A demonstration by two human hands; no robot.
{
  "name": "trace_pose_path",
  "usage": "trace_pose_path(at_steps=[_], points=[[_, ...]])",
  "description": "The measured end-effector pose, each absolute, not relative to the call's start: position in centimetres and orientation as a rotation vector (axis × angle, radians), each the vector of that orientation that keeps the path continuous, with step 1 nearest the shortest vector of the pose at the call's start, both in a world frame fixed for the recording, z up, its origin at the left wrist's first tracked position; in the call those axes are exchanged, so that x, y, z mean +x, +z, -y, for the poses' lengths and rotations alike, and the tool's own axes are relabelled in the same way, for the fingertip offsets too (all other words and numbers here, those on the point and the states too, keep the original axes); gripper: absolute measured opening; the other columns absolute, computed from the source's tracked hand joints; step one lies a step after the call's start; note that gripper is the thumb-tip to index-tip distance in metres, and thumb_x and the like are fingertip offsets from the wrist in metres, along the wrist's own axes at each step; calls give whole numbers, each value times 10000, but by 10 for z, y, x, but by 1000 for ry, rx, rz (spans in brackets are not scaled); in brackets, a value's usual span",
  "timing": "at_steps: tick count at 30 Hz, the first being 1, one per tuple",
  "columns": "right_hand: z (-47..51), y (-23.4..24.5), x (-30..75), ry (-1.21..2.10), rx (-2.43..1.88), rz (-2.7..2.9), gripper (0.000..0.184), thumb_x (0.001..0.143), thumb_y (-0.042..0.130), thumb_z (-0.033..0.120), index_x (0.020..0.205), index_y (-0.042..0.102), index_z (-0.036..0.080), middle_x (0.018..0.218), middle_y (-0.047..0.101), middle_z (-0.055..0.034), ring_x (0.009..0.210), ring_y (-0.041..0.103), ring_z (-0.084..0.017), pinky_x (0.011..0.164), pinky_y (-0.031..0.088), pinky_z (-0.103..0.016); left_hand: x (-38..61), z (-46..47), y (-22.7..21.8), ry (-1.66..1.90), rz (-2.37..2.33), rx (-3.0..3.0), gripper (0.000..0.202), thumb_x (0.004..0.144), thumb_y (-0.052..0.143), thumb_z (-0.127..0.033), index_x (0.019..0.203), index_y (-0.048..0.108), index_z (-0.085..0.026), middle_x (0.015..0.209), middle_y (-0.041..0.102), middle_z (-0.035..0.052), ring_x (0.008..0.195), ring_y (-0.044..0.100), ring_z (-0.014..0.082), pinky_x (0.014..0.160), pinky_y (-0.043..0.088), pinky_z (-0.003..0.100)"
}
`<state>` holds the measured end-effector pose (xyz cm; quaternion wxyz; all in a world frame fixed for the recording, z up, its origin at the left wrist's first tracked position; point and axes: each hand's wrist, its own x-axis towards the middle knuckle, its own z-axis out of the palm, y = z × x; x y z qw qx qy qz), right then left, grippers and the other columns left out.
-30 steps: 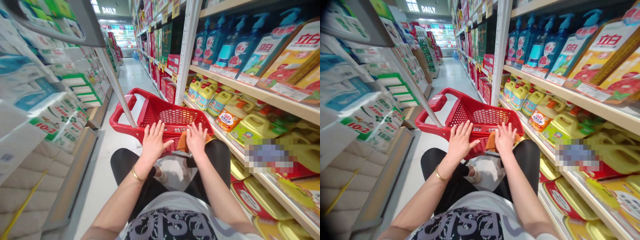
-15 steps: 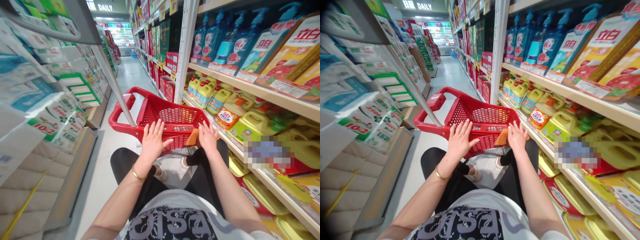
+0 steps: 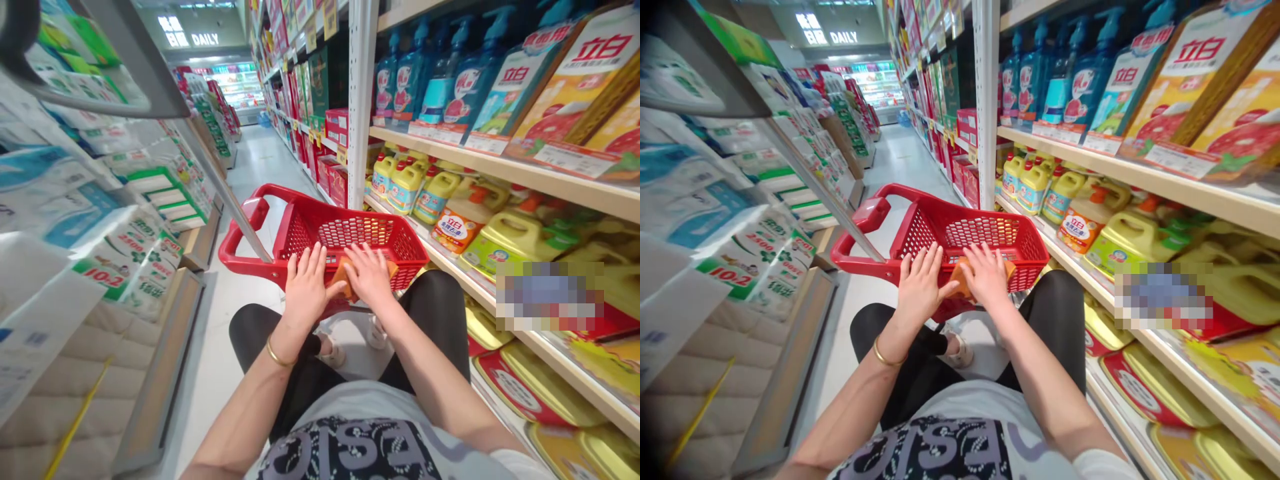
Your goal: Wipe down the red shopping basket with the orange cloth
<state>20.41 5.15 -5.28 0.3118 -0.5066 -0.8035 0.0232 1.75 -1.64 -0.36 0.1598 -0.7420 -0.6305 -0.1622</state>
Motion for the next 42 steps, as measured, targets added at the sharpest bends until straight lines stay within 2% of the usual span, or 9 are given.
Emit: trace_pose_path(at_steps=[4,8,16,22,26,29,33,36,42], points=[[-70,-66,271,15,-1619,1916,524,1138,337,462,1512,644,261,1656,543,-49,1626,338,-319,1341,129,-656,20,17,-4,-492,1824,-2131,878,1045,423,-710,1708,324,-142,1780,283,109,1626,346,338,1368,126,566],[-75,-61,267,46,-1738,1821,523,1125,330,415,1478,677,246,1644,555,-60,1641,292,-358,1315,84,-742,20,16,-5,-522,1836,-2129,892,1037,434,-719,1709,321,-143,1779,292,108,1628,344,337,1369,131,564],[-47,-35,158,142,-1346,2091,500,1150,337,415,1503,653,257,1604,597,-51,1615,370,-301,1340,143,-624,18,17,-1,-449,1834,-2120,851,1047,425,-701,1707,339,-172,1771,307,107,1612,372,347,1351,168,572],[-60,-54,230,60,-1473,2007,495,1128,376,443,1436,709,245,1571,632,-74,1590,412,-321,1339,141,-642,19,18,-2,-481,1811,-2116,865,1032,482,-695,1707,339,-174,1764,325,115,1615,373,345,1361,154,560],[-76,-65,280,-1,-1712,1844,519,1102,361,406,1437,709,216,1612,589,-90,1615,351,-362,1319,129,-716,20,18,-2,-493,1824,-2119,877,1034,455,-716,1700,350,-156,1766,320,120,1615,371,346,1353,180,567],[-76,-62,266,18,-1771,1826,512,1097,357,373,1418,722,215,1612,589,-80,1622,329,-377,1312,121,-734,20,16,-3,-489,1836,-2107,887,1035,432,-733,1698,350,-150,1769,310,121,1613,374,348,1346,195,574],[-58,-50,202,60,-1532,1961,487,1122,355,384,1412,719,239,1574,630,-64,1582,412,-340,1324,87,-698,18,16,-4,-478,1820,-2097,899,1030,415,-751,1700,348,-156,1767,310,124,1614,373,343,1349,187,563],[-47,-41,168,108,-1349,2044,490,1137,344,399,1464,677,252,1583,621,-64,1583,415,-317,1328,121,-656,16,16,-4,-457,1808,-2104,904,1024,416,-759,1703,347,-166,1765,311,121,1609,382,343,1348,191,567],[-55,-54,218,70,-1367,2097,532,1136,362,509,1512,641,257,1632,571,-66,1592,406,-301,1341,182,-587,17,17,-4,-464,1809,-2114,871,1037,438,-716,1710,332,-173,1769,306,114,1613,375,347,1350,186,569]])
